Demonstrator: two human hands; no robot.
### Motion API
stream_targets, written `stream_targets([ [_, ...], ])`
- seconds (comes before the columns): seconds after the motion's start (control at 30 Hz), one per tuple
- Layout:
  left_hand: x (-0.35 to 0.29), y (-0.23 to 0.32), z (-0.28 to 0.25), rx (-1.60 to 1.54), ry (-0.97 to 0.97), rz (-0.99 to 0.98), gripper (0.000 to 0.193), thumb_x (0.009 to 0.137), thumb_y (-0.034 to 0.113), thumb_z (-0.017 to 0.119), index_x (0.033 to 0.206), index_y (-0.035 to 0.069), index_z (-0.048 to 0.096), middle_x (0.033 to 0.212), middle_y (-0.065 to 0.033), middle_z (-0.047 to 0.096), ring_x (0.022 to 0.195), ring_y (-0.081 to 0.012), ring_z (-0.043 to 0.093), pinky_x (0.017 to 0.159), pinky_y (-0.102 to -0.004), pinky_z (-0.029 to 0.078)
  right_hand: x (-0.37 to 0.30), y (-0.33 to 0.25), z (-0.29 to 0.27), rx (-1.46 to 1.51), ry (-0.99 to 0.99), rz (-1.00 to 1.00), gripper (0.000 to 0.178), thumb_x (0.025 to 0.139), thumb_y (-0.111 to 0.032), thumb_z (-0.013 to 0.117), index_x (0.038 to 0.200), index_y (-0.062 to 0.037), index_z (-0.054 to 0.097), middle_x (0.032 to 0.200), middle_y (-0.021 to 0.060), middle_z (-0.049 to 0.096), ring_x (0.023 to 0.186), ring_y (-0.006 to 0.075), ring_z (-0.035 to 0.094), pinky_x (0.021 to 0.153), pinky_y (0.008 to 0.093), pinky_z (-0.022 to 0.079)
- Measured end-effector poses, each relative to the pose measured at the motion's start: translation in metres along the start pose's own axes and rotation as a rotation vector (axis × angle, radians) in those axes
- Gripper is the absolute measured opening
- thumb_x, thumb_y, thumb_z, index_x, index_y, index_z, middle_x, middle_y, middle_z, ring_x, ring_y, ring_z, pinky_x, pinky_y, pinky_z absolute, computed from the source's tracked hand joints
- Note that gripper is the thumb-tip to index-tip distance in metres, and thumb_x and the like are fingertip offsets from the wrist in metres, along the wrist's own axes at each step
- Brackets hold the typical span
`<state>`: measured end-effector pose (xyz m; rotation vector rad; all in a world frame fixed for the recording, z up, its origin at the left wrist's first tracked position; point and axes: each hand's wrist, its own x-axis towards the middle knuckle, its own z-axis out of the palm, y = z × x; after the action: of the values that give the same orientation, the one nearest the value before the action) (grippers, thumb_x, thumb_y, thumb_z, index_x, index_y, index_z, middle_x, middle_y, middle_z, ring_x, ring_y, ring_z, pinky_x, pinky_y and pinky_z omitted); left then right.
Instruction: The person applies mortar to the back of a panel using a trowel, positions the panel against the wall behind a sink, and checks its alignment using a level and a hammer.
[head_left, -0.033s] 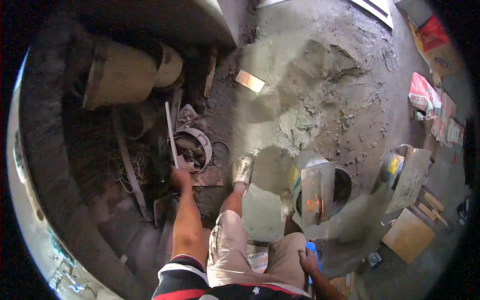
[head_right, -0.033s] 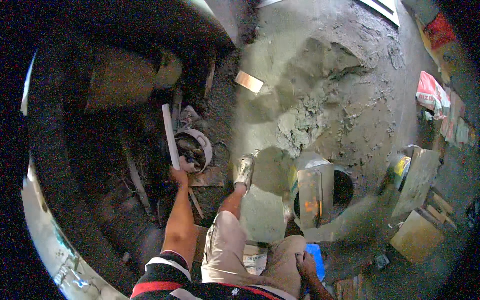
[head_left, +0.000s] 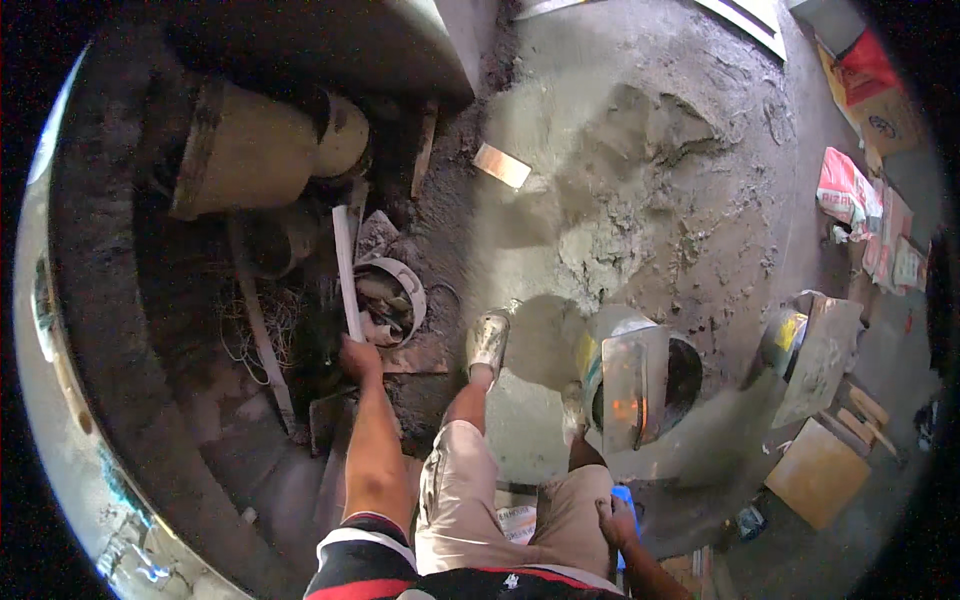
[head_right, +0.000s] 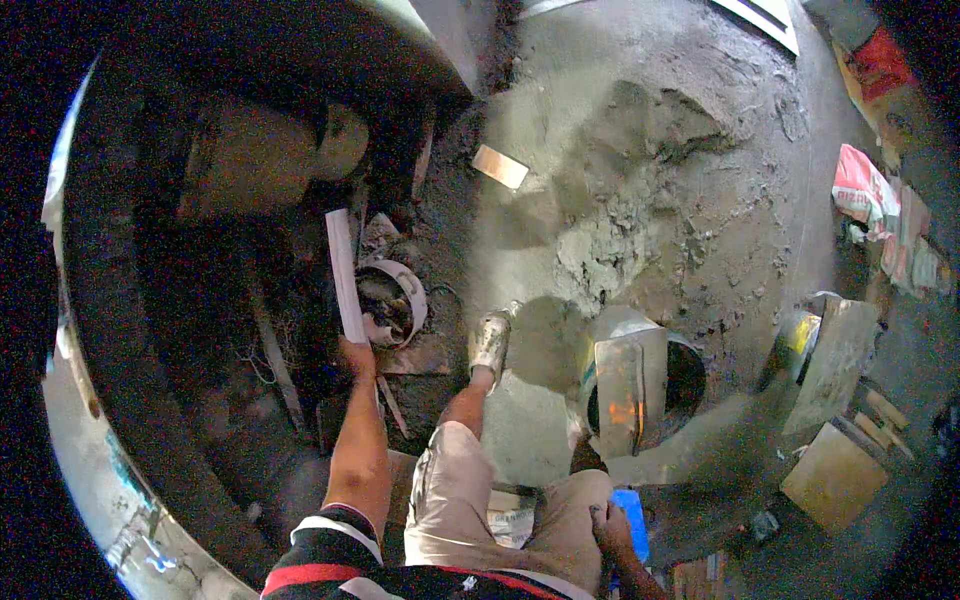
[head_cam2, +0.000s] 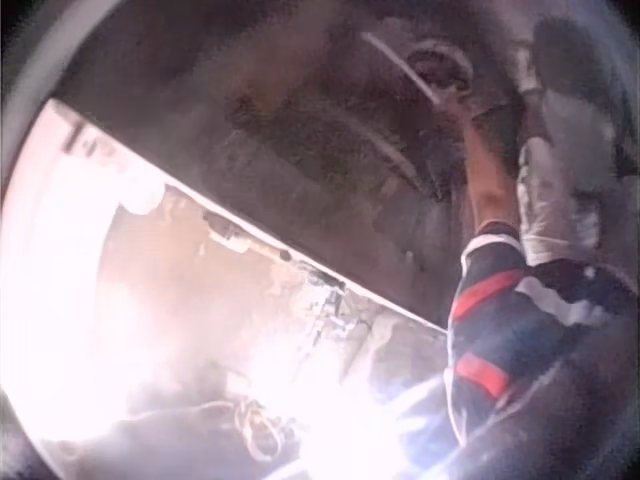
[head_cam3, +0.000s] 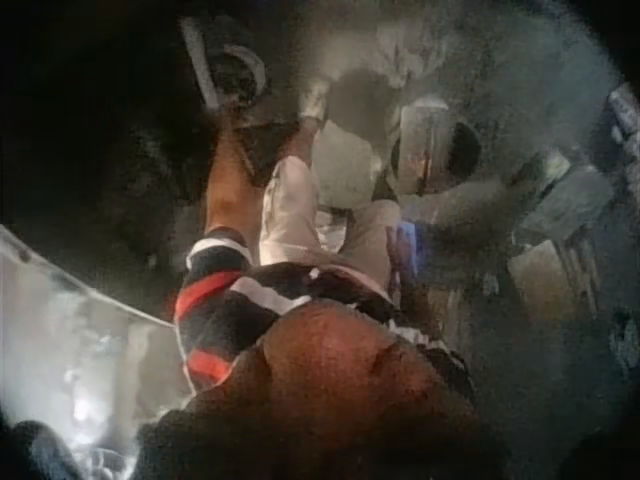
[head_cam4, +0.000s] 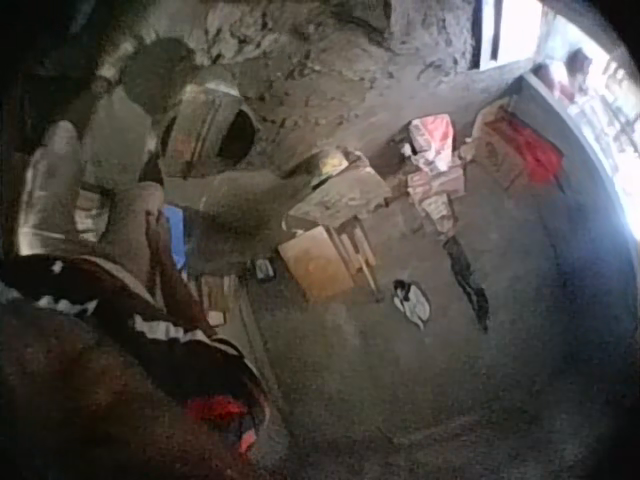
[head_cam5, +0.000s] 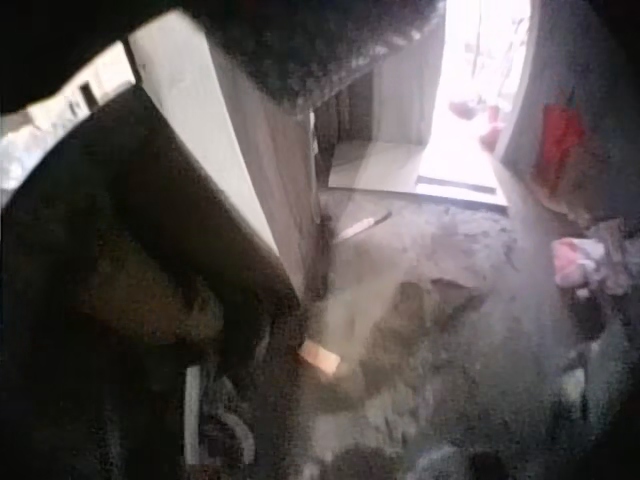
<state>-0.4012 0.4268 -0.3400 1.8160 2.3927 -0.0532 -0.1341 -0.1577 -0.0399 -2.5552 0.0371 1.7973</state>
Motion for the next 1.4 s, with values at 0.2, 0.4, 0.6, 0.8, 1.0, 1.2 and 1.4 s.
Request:
stream_targets([
  [0.2,-0.052,-0.024,-0.084,0.014,-0.025,0.124,0.031,0.088,0.011,0.060,0.116,0.001,0.069,0.099,-0.0301,0.072,0.092,-0.0476,0.070,0.080,-0.0550,0.057,-0.007,-0.005,-0.021,-0.078,-0.079,-0.066,0.058,0.094,-0.049,0.061,0.129,-0.0029,0.064,0.124,0.0267,0.066,0.117,0.0440,0.060,0.103,0.0488,0.047],
  [0.4,-0.163,0.057,-0.253,-0.156,-0.173,0.438,0.019,0.082,0.003,0.058,0.097,-0.001,0.070,0.078,-0.0312,0.068,0.078,-0.0476,0.070,0.069,-0.0535,0.056,-0.003,-0.030,-0.045,-0.041,0.101,-0.364,0.042,0.094,-0.037,0.065,0.120,-0.0036,0.066,0.112,0.0232,0.069,0.107,0.0431,0.065,0.097,0.0475,0.050],
  [0.6,-0.255,0.078,-0.388,-0.354,-0.350,0.564,0.021,0.084,0.006,0.061,0.101,0.003,0.072,0.083,-0.0271,0.070,0.081,-0.0450,0.071,0.071,-0.0511,0.057,0.039,-0.116,-0.075,0.239,-0.093,-0.586,0.058,0.092,-0.042,0.072,0.136,-0.0046,0.062,0.126,0.0203,0.069,0.112,0.0339,0.067,0.096,0.0411,0.052],
  [0.8,-0.322,0.080,-0.540,-0.543,-0.422,0.679,0.023,0.085,0.012,0.066,0.108,0.010,0.070,0.092,-0.0204,0.071,0.085,-0.0435,0.069,0.074,-0.0483,0.055,0.045,-0.155,-0.100,0.589,-0.125,-0.745,0.048,0.099,-0.026,0.063,0.140,-0.0012,0.055,0.130,0.0080,0.065,0.108,0.0196,0.063,0.085,0.0370,0.055],
  [1.0,-0.390,0.031,-0.678,-0.793,-0.479,0.666,0.038,0.083,-0.001,0.063,0.121,0.006,0.069,0.101,-0.0220,0.072,0.092,-0.0347,0.072,0.080,-0.0402,0.055,-0.089,-0.191,-0.132,1.039,-0.462,-0.838,0.036,0.112,-0.039,0.038,0.131,-0.0139,0.055,0.123,-0.0064,0.060,0.108,0.0119,0.058,0.095,0.0366,0.048],
  [1.2,-0.434,-0.045,-0.770,-1.046,-0.436,0.657,0.048,0.078,-0.008,0.055,0.123,0.003,0.067,0.103,-0.0219,0.072,0.098,-0.0287,0.074,0.087,-0.0367,0.055,-0.203,-0.197,-0.127,0.835,-0.860,-1.097,0.051,0.111,-0.040,0.037,0.146,-0.0051,0.049,0.147,0.0087,0.054,0.137,0.0274,0.048,0.114,0.0426,0.037],
  [1.4,-0.442,-0.153,-0.840,-1.153,-0.307,0.463,0.031,0.090,-0.006,0.063,0.121,-0.001,0.067,0.102,-0.0096,0.075,0.098,-0.0101,0.063,0.089,-0.0286,0.051,-0.347,-0.240,-0.069,0.586,-0.765,-1.581,0.042,0.104,-0.037,0.058,0.130,-0.0041,0.062,0.125,0.0075,0.064,0.117,0.0237,0.059,0.102,0.0419,0.046],
])
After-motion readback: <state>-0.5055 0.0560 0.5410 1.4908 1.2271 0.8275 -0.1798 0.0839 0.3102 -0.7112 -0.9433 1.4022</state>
